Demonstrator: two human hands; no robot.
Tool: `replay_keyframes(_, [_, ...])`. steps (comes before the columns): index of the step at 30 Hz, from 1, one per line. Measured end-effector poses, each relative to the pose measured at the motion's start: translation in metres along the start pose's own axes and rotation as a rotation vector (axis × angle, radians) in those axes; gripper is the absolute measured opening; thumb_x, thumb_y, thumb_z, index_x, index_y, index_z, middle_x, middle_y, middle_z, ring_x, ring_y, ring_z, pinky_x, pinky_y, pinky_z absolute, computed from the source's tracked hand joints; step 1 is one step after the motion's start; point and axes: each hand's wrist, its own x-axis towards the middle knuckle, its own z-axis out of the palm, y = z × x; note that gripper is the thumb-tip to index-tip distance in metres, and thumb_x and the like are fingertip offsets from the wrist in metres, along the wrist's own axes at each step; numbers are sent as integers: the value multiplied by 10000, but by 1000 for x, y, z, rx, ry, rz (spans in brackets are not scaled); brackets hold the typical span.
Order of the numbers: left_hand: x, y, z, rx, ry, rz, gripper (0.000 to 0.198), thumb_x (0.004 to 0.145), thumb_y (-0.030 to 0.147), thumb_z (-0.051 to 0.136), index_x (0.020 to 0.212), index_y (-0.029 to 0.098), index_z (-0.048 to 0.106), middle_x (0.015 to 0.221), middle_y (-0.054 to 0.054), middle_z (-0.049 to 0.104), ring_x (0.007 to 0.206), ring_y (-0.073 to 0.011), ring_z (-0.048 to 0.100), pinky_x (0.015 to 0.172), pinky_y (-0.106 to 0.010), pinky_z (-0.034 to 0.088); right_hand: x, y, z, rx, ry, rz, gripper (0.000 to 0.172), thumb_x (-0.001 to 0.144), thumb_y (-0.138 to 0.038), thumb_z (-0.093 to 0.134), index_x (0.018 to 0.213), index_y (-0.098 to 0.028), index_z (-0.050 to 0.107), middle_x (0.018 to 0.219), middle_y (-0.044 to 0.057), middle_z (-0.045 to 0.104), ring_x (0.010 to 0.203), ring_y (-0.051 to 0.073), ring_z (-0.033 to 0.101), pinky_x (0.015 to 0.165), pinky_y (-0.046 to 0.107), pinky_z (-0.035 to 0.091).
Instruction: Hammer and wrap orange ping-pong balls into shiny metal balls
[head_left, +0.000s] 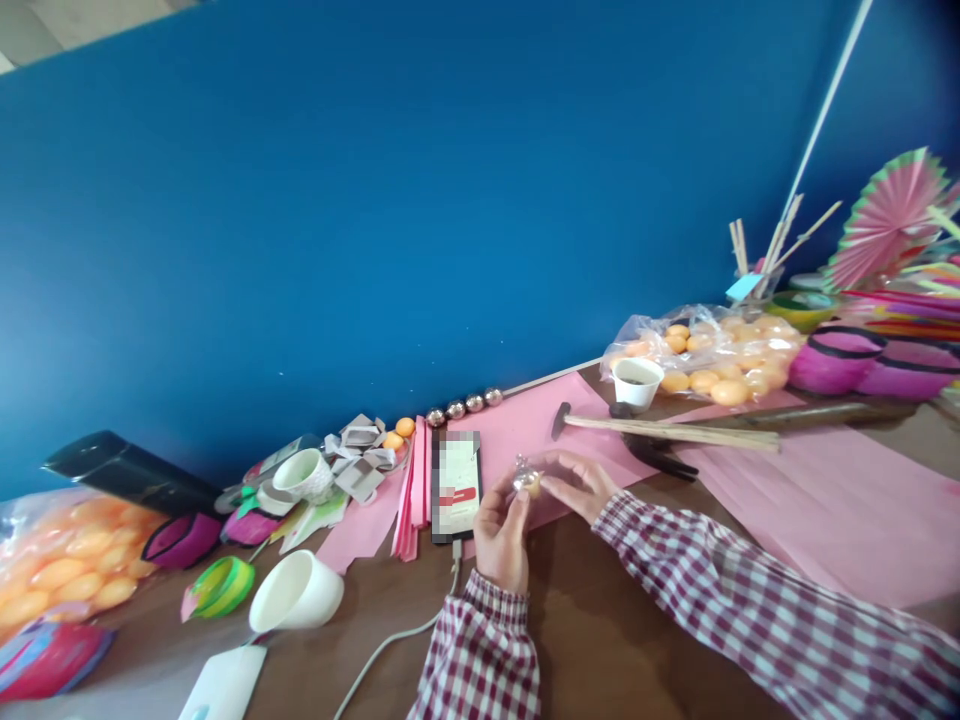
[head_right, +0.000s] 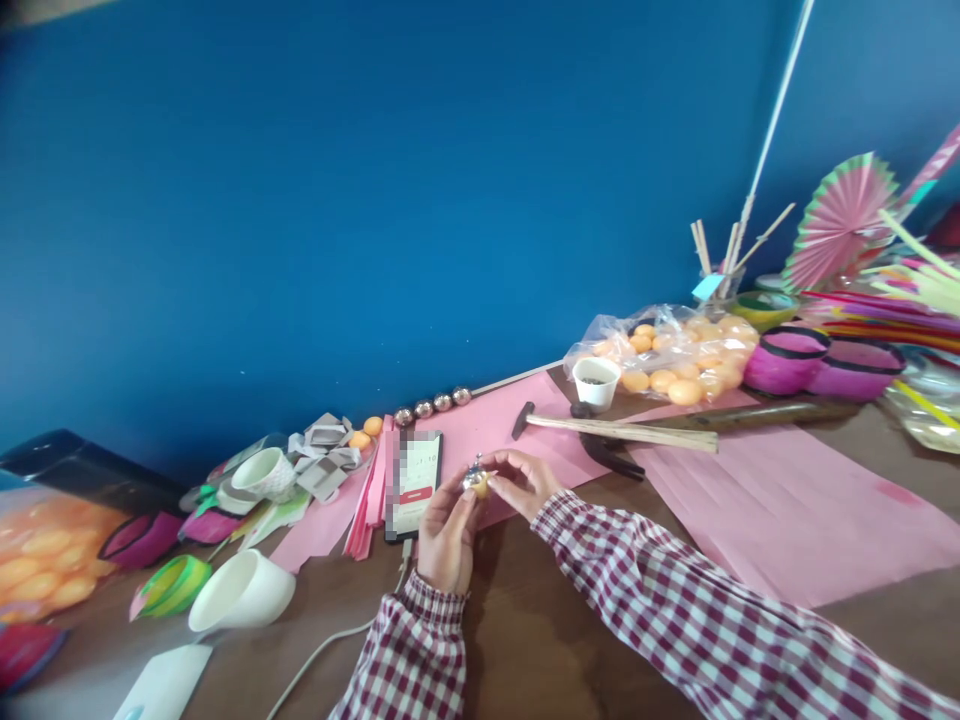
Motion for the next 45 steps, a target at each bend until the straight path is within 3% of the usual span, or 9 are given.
replay_keyframes(8, [0, 6, 3, -32, -14, -70, 389, 613, 200, 695, 989, 169, 599, 927, -61, 664, 823, -150, 625, 802, -297, 462, 5, 6, -9, 268, -122, 166, 334, 653, -338, 645, 917, -148, 573, 943, 68, 652, 874, 177, 608, 821, 379, 469])
replay_keyframes(17, [-1, 5, 1, 9, -67, -59, 318, 623, 187, 687, 922, 175, 579, 892, -35, 650, 803, -136, 611, 793, -292, 452, 8, 12, -9, 300, -151, 206, 322, 600, -344, 667, 838, -164, 546, 794, 22, 658, 712, 141, 624, 705, 335, 497])
replay_keyframes(27, [-2, 4, 2, -28, -14, -61, 313, 661, 212, 655, 960, 166, 572, 939, -59, 645, 821, -151, 619, 773, -297, 475, 4, 10, -4, 180, -100, 97, 319, 687, -365, 603, 928, -159, 567, 872, 56, 643, 746, 140, 603, 716, 320, 496])
replay_keyframes(32, [0, 3, -1, -26, -18, -80, 347, 683, 242, 634, 1022, 175, 596, 1046, -84, 630, 956, -200, 587, 792, -315, 478, 2, 5, -1, 109, -39, 41, 316, 719, -392, 576, 928, -155, 560, 897, 65, 636, 773, 156, 600, 704, 316, 503])
replay_keyframes(36, [0, 1, 1, 0, -18, -46, 346, 686, 266, 636, 1016, 166, 606, 1042, -91, 637, 956, -211, 591, 821, -338, 472, -5, -7, 2, -75, 18, -57, 280, 751, -332, 550, 986, -181, 545, 964, 64, 600, 721, 132, 577, 628, 270, 501])
replay_keyframes(40, [1, 1, 2, -2, -38, -36, 298, 700, 278, 624, 971, 154, 622, 1018, -92, 647, 957, -221, 591, 845, -366, 463, -10, -14, 4, -206, 15, -169, 315, 747, -248, 552, 1059, -215, 527, 1075, 73, 538, 829, 155, 562, 644, 260, 500])
replay_keyframes(45, [2, 0, 0, -27, -55, -34, 292, 709, 259, 618, 984, 162, 619, 993, -81, 655, 933, -211, 603, 847, -367, 463, -10, -12, 5, -251, 3, -179, 279, 765, -216, 526, 1044, -216, 532, 1065, 72, 535, 830, 156, 554, 647, 262, 501])
